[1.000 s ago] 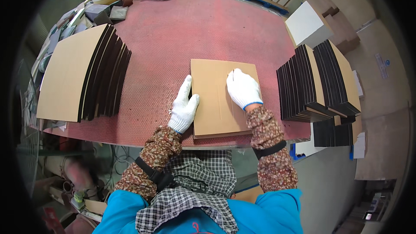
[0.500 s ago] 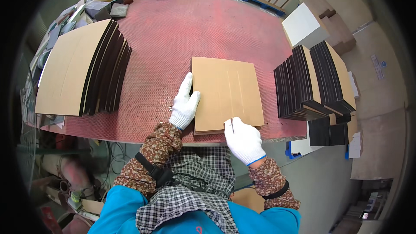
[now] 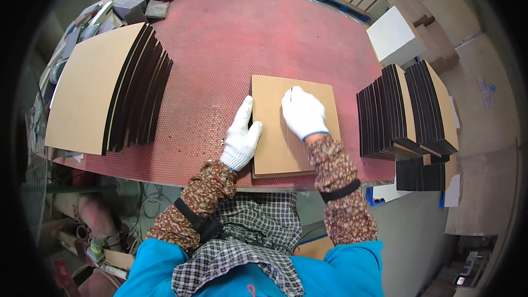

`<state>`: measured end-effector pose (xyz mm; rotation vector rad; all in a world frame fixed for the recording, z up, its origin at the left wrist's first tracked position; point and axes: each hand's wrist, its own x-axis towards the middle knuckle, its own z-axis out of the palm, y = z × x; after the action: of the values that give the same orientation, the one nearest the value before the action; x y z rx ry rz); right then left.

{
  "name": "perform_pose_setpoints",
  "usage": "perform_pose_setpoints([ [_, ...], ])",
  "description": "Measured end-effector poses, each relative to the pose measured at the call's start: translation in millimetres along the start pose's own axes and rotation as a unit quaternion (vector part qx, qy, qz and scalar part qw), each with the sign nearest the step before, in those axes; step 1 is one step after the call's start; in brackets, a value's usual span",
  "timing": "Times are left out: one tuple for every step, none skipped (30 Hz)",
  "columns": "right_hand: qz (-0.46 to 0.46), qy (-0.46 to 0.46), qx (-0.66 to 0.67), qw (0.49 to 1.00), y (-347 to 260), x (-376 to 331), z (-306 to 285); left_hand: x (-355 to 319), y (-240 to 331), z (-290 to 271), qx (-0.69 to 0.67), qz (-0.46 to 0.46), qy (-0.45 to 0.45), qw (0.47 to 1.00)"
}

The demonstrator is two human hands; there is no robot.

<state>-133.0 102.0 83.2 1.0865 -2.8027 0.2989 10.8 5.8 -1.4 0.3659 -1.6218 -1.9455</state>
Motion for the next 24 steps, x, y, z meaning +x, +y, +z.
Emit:
perform_pose_setpoints([
  [-0.02,0.006,-0.01,1.0,6.0,10.6,3.6,1.5,-1.4,-0.4,0.032,0.0,-0.004,0.999],
  [-0.04,0.012,-0.021,0.999,13.1,19.3,8.0,2.5,-2.8,0.3,0.032,0.002,-0.004,0.999],
  [-0.126,0.03,-0.066,0.989,36.6,23.6,21.5,4.5,-1.5,5.1,0.034,0.003,-0.008,0.999],
  [-0.125,0.029,-0.065,0.99,37.5,22.1,24.7,2.8,-1.6,5.4,0.039,0.0,-0.009,0.999],
  [-0.145,0.035,-0.074,0.986,39.0,19.7,27.3,1.7,-1.7,4.4,0.039,-0.002,-0.01,0.999],
  [-0.167,0.043,-0.081,0.982,36.1,18.9,27.7,2.5,-0.3,-1.0,0.084,0.004,-0.021,0.996],
  [-0.166,0.044,-0.08,0.982,34.9,14.7,26.8,2.8,1.4,-4.1,0.128,0.009,-0.032,0.991],
  [-0.144,0.031,-0.072,0.986,34.9,6.1,25.1,2.8,-0.1,-3.4,0.129,0.01,-0.032,0.991],
  [-0.125,0.019,-0.062,0.99,30.1,-1.8,22.2,3.4,-3.2,-3.6,0.108,0.006,-0.025,0.994],
  [-0.127,0.019,-0.06,0.99,25.3,-13.6,18.0,3.3,-5.3,-2.0,0.086,0.001,-0.017,0.996],
  [-0.118,-0.002,-0.055,0.991,20.7,-29.1,12.7,2.1,-7.4,-0.2,0.017,0.003,-0.01,1.0],
  [-0.107,-0.022,-0.054,0.993,17.6,-45.0,2.3,3.1,-3.5,0.8,0.016,0.005,-0.012,1.0],
  [-0.105,-0.021,-0.055,0.993,15.0,-60.7,-4.4,3.7,-0.3,0.6,0.042,0.002,-0.015,0.999],
  [-0.097,-0.036,-0.064,0.993,12.6,-75.8,-10.8,4.3,3.0,0.6,0.067,0.0,-0.019,0.998],
  [-0.087,-0.048,-0.076,0.992,11.0,-91.3,-19.8,5.0,5.0,3.5,0.066,0.004,-0.024,0.998],
  [-0.117,-0.041,-0.073,0.99,4.0,-104.4,-28.5,5.3,4.3,2.8,0.061,0.004,-0.017,0.998],
  [-0.068,-0.068,-0.055,0.994,-4.7,-114.3,-40.3,6.0,4.6,1.6,0.057,0.006,-0.011,0.998],
  [-0.019,-0.092,-0.034,0.995,-16.6,-123.2,-53.6,5.5,1.6,-0.8,0.062,0.011,-0.013,0.998],
  [-0.019,-0.083,-0.032,0.996,-18.1,-131.6,-56.2,7.2,-1.6,-2.7,0.085,0.021,-0.007,0.996],
  [-0.017,-0.09,-0.033,0.995,-16.8,-140.0,-60.2,8.6,-3.5,-5.3,0.109,0.032,0.0,0.994],
  [-0.014,-0.095,-0.034,0.995,-11.8,-147.6,-63.7,8.6,0.5,-5.3,0.135,0.023,0.001,0.991],
  [-0.01,-0.081,-0.034,0.996,2.5,-157.4,-62.0,7.4,5.2,-2.3,0.159,0.016,0.001,0.987],
  [-0.035,-0.025,-0.062,0.997,18.9,-165.4,-52.8,7.3,-3.2,-7.5,0.157,0.038,0.006,0.987],
  [-0.052,0.031,-0.091,0.994,34.4,-169.7,-47.6,3.2,2.0,-6.4,0.173,0.028,0.009,0.984],
])
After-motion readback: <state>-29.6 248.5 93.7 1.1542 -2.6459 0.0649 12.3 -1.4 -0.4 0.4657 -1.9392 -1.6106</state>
